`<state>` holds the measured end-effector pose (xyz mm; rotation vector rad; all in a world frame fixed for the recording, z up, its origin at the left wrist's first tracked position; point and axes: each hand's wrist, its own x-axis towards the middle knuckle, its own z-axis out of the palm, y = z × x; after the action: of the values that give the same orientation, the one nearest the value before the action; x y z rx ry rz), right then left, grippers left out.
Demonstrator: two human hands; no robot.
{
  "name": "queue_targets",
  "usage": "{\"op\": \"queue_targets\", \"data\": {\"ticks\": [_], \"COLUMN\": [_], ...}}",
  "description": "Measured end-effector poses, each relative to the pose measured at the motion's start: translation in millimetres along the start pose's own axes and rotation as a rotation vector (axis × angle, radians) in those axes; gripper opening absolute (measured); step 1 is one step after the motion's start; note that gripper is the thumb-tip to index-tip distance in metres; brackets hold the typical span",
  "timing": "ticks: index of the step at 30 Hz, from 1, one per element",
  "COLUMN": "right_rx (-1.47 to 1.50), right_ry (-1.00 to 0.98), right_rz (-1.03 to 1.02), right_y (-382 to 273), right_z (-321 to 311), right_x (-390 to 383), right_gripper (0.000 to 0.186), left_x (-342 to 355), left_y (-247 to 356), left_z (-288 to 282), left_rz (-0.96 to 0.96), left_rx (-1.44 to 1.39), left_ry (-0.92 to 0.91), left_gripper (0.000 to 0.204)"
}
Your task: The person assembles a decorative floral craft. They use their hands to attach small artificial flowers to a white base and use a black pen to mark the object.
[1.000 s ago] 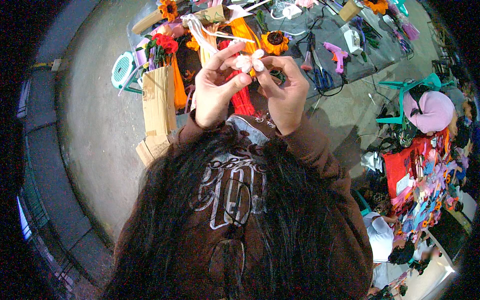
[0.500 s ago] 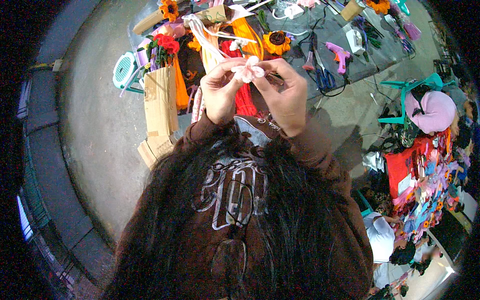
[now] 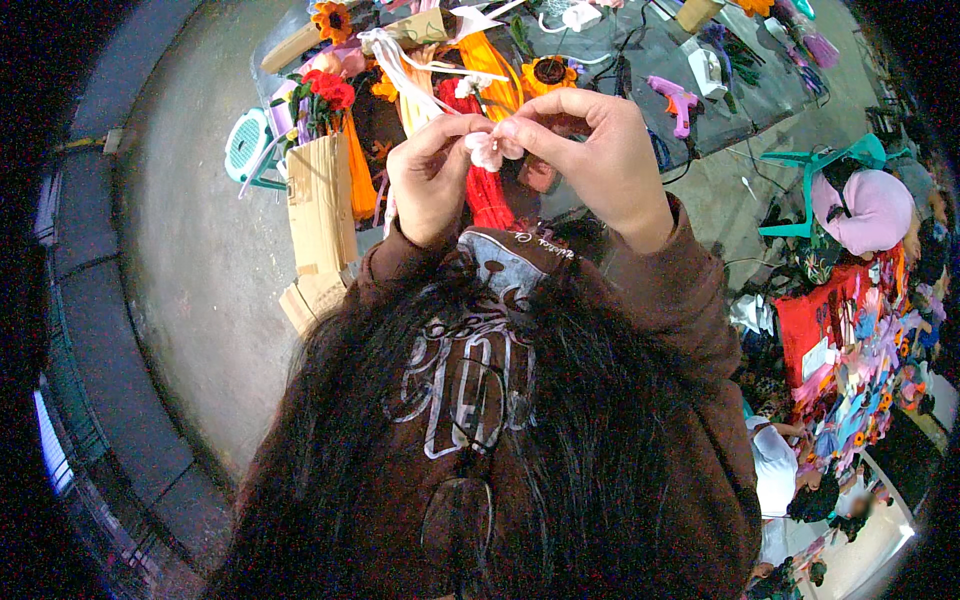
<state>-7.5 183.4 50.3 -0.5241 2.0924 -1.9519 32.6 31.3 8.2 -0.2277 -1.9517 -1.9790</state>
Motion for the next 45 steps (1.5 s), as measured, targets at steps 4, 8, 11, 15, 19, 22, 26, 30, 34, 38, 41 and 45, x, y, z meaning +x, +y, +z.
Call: {"op": "queue_targets", "data": {"ticks": [4, 8, 11, 15, 19, 22, 26, 30, 34, 38, 41, 45], "right_rx": [-0.049, -0.160, -0.403, -0.934, -0.409, -0.290, -0.392, -0.630, -0.604, -0.324, -0.304, -0.145], "right_ry": [-0.040, -0.056, -0.076, -0.014, -0.020, -0.048, -0.063, -0.038, 0.090, 0.222, 0.184, 0.046], "right_rz": [0.030, -0.059, -0.341, -0.695, -0.342, -0.168, -0.201, -0.453, -0.399, -0.172, -0.155, -0.066], "right_y": [-3, -6, -12, -24, -18, -16, -19, -20, -14, -11, -5, 0], "right_z": [0, 4, 4, 9, 8, 2, 4, 4, 11, 20, 20, 7], "right_x": [2, 0, 4, 5, 7, 6, 5, 8, 8, 4, 3, 14], "right_gripper": [0.014, 0.010, 0.006, 0.005, 0.011, 0.016, 0.017, 0.014, 0.011, 0.011, 0.012, 0.015], "left_x": [-2, -3, -6, -5, -4, -2, -1, -2, -1, 1, -2, -2], "left_y": [-7, -11, -13, -17, -28, -30, -26, -24, -21, -23, -24, -28], "left_z": [-3, -6, -8, -7, -12, -13, -14, -10, -8, -6, -5, -9], "left_rz": [-0.057, -0.168, -0.260, -0.377, -0.327, -0.311, -0.330, -0.347, -0.317, -0.114, -0.069, -0.228], "left_rx": [-0.148, -0.366, -0.510, -0.679, -0.789, -0.726, -0.663, -0.697, -0.688, -0.500, -0.446, -0.631], "left_ry": [-0.010, -0.068, -0.102, -0.159, -0.185, -0.208, -0.230, -0.180, -0.072, -0.017, 0.012, 0.020], "left_gripper": [0.009, 0.010, 0.011, 0.014, 0.014, 0.014, 0.013, 0.013, 0.015, 0.020, 0.015, 0.012]}}
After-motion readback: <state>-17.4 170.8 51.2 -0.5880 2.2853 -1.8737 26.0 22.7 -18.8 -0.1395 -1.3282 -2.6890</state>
